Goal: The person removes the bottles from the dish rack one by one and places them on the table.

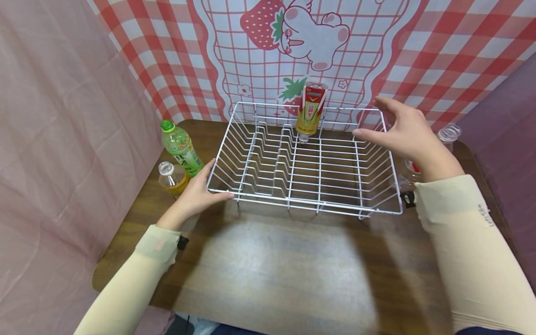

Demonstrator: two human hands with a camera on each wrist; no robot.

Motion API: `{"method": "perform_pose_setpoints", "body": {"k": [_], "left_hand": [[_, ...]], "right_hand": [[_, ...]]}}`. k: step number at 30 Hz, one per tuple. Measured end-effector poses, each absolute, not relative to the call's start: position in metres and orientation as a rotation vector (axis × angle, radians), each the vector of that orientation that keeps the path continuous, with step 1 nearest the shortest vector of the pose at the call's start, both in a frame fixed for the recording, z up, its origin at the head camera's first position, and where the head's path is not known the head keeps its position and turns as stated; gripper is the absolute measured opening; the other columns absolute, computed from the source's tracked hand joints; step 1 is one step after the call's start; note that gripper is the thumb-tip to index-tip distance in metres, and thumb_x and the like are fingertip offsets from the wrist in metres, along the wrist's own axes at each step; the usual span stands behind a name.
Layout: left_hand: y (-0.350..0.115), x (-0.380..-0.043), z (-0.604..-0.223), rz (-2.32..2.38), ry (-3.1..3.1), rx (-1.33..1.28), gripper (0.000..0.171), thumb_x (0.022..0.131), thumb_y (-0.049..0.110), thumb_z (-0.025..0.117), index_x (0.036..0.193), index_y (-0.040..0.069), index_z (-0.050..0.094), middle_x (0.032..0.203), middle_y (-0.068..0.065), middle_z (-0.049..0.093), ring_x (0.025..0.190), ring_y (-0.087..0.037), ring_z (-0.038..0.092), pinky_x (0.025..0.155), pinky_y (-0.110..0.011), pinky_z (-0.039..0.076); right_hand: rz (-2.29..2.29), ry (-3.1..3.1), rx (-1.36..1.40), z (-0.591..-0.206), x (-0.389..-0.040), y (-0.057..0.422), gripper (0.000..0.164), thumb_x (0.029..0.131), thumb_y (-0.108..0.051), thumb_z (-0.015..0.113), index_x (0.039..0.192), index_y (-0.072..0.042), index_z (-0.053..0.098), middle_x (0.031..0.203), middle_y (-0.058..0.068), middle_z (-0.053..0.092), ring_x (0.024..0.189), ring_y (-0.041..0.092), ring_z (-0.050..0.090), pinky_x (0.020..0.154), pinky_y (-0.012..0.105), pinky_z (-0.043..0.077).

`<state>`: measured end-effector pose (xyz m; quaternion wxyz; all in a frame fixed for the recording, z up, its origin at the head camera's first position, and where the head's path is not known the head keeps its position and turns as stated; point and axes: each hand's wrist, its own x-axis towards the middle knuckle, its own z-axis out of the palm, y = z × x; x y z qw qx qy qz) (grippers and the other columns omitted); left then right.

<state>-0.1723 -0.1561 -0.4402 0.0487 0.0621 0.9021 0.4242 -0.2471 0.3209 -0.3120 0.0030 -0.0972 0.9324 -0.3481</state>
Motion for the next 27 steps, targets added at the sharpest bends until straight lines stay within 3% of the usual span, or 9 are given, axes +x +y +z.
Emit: {"method": "perform_pose_setpoints", "body": {"k": [27], "left_hand": [[-0.157, -0.172, -0.443, 1.307, 2.747, 0.189, 0.124, 0.075, 0.047, 0.09, 0.164, 0.009, 0.014, 0.164, -0.016, 0.025, 0.145, -0.035, 0.03, 0.117, -0.052, 0.027]], "right_hand": [[-1.11, 2.865, -0.315, -0.319, -0.275, 0.296, 0.1, 0.089, -0.046, 0.078, 0.162, -0.008, 0.022, 0.164, 0.013, 0.026, 0.147, 0.036, 0.027, 0.115, 0.057, 0.025]]}}
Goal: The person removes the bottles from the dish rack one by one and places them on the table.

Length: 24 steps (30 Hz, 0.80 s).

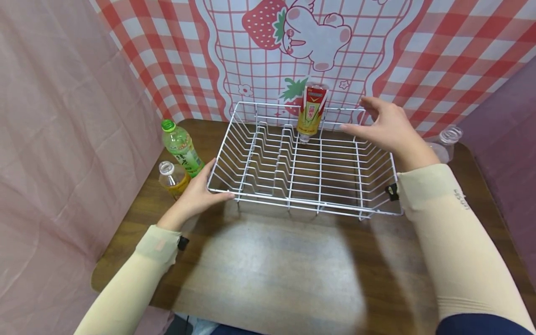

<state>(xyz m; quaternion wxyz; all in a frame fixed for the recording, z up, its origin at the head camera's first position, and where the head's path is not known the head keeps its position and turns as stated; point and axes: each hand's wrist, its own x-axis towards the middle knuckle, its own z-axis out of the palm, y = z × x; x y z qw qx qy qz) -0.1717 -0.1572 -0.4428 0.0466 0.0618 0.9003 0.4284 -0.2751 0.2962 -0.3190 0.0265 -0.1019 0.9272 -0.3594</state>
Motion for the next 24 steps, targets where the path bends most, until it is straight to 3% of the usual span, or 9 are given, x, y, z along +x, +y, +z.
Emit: {"method": "perform_pose_setpoints", "body": {"k": [24], "left_hand": [[-0.157, -0.172, -0.443, 1.313, 2.733, 0.169, 0.122, 0.076, 0.047, 0.089, 0.164, 0.011, 0.013, 0.164, -0.015, 0.024, 0.146, -0.035, 0.029, 0.117, -0.053, 0.027]], "right_hand": [[-1.071, 2.845, -0.276, -0.336, -0.292, 0.278, 0.107, 0.088, -0.056, 0.075, 0.162, -0.003, 0.019, 0.163, 0.019, 0.026, 0.145, 0.042, 0.03, 0.113, 0.061, 0.029]]}}
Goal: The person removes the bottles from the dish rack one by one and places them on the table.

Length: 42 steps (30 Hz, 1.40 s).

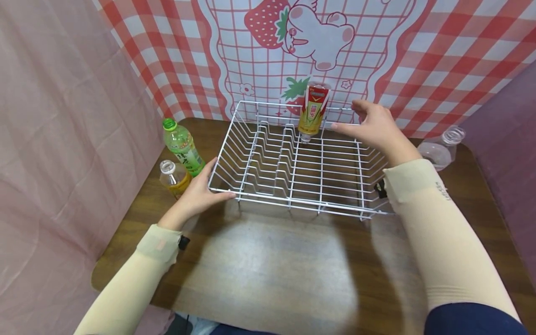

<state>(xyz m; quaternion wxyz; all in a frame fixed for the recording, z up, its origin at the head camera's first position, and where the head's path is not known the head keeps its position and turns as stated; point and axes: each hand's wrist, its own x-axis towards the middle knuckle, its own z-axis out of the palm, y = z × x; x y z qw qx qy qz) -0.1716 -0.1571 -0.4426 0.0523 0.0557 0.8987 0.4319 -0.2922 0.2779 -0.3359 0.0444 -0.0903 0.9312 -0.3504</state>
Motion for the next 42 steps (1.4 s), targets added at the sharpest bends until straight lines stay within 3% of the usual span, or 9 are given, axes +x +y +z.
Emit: {"method": "perform_pose_setpoints", "body": {"k": [8, 18, 26, 42], "left_hand": [[-0.157, -0.172, -0.443, 1.324, 2.734, 0.176, 0.124, 0.075, 0.049, 0.09, 0.164, 0.01, 0.013, 0.164, -0.015, 0.025, 0.145, -0.033, 0.031, 0.117, -0.051, 0.028], [-0.157, -0.171, -0.443, 1.349, 2.728, 0.17, 0.122, 0.075, 0.041, 0.091, 0.164, 0.01, 0.014, 0.164, -0.015, 0.026, 0.145, -0.034, 0.031, 0.117, -0.051, 0.027], [-0.157, -0.173, -0.444, 1.323, 2.741, 0.18, 0.123, 0.075, 0.047, 0.09, 0.164, 0.01, 0.014, 0.164, -0.014, 0.026, 0.145, -0.033, 0.031, 0.117, -0.05, 0.027], [-0.158, -0.173, -0.446, 1.358, 2.728, 0.178, 0.122, 0.075, 0.042, 0.091, 0.164, 0.012, 0.014, 0.163, -0.015, 0.028, 0.145, -0.033, 0.032, 0.117, -0.051, 0.027]], "right_hand": [[-1.038, 2.85, -0.285, -0.342, -0.299, 0.273, 0.107, 0.087, -0.059, 0.074, 0.16, 0.0, 0.024, 0.16, 0.023, 0.032, 0.141, 0.046, 0.035, 0.11, 0.064, 0.032], [-1.088, 2.811, -0.294, -0.348, -0.306, 0.264, 0.108, 0.087, -0.06, 0.073, 0.16, 0.002, 0.022, 0.161, 0.023, 0.029, 0.144, 0.042, 0.033, 0.113, 0.058, 0.03], [-1.096, 2.831, -0.287, -0.356, -0.312, 0.262, 0.106, 0.087, -0.056, 0.075, 0.158, 0.005, 0.025, 0.157, 0.027, 0.034, 0.141, 0.045, 0.036, 0.112, 0.06, 0.032], [-1.146, 2.807, -0.241, -0.373, -0.328, 0.256, 0.105, 0.084, -0.06, 0.076, 0.154, 0.006, 0.035, 0.149, 0.028, 0.045, 0.134, 0.045, 0.044, 0.109, 0.059, 0.037]]}}
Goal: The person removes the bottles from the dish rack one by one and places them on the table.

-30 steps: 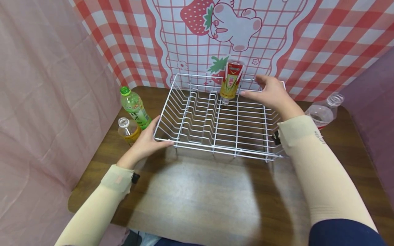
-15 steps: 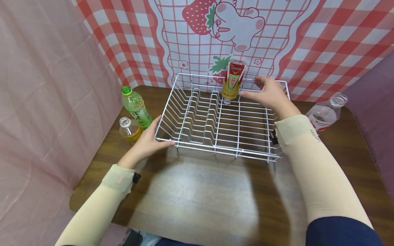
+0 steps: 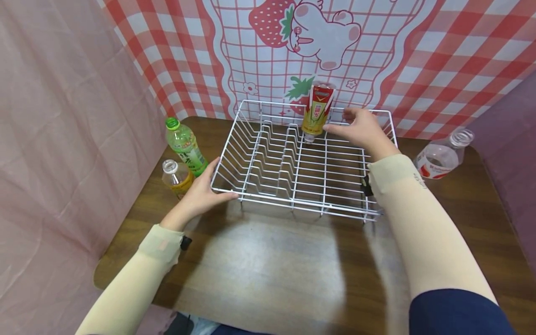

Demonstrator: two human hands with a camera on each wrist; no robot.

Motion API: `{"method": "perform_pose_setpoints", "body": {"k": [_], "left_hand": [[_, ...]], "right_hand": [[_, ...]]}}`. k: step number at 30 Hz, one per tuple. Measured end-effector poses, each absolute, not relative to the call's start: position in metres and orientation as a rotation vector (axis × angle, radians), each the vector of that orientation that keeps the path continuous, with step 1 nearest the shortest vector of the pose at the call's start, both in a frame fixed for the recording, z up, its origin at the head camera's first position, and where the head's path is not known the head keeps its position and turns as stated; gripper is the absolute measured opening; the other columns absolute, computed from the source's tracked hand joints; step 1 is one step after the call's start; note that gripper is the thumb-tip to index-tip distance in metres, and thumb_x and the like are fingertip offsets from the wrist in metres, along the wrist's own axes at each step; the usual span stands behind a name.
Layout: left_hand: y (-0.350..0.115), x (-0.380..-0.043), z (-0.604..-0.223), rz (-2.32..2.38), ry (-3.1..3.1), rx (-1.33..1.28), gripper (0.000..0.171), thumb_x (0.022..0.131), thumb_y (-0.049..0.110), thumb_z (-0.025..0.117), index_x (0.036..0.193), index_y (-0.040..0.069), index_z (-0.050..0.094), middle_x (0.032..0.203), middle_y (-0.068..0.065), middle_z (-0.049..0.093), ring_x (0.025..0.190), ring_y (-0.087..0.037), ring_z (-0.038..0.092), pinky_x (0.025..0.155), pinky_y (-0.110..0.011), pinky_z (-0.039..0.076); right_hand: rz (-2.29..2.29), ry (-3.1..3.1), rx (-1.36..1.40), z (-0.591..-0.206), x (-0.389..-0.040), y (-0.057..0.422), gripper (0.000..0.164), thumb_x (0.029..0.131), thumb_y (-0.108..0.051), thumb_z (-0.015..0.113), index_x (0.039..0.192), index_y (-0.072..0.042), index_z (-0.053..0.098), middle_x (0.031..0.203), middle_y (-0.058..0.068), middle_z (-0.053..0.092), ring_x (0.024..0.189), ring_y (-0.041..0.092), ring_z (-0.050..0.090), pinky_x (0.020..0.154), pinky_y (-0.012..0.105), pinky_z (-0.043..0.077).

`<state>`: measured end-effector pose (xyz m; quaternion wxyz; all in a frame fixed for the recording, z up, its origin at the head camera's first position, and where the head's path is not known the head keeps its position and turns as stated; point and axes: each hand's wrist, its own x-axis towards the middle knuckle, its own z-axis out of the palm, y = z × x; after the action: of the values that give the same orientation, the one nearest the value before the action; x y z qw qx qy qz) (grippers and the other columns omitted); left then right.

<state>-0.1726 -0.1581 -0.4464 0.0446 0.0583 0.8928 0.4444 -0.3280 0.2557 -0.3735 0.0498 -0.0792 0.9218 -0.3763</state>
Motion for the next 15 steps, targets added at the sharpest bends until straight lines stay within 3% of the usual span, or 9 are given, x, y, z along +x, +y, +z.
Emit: {"method": "perform_pose_setpoints", "body": {"k": [8, 15], "left_hand": [[-0.1585, -0.1724, -0.4471, 1.376, 2.75, 0.212, 0.122, 0.073, 0.045, 0.092, 0.163, 0.011, 0.017, 0.16, -0.015, 0.034, 0.141, -0.032, 0.038, 0.115, -0.048, 0.03], [-0.1577, -0.1722, -0.4462, 1.379, 2.745, 0.201, 0.122, 0.073, 0.044, 0.092, 0.163, 0.011, 0.017, 0.16, -0.016, 0.034, 0.141, -0.033, 0.038, 0.115, -0.048, 0.031]], "right_hand": [[-1.157, 2.769, -0.171, -0.3786, -0.3315, 0.2508, 0.104, 0.088, -0.056, 0.074, 0.155, 0.009, 0.028, 0.154, 0.03, 0.037, 0.139, 0.044, 0.039, 0.111, 0.058, 0.036], [-1.181, 2.746, -0.12, -0.3829, -0.335, 0.2454, 0.107, 0.086, -0.059, 0.074, 0.156, 0.008, 0.028, 0.156, 0.028, 0.036, 0.14, 0.044, 0.038, 0.111, 0.056, 0.036]]}}
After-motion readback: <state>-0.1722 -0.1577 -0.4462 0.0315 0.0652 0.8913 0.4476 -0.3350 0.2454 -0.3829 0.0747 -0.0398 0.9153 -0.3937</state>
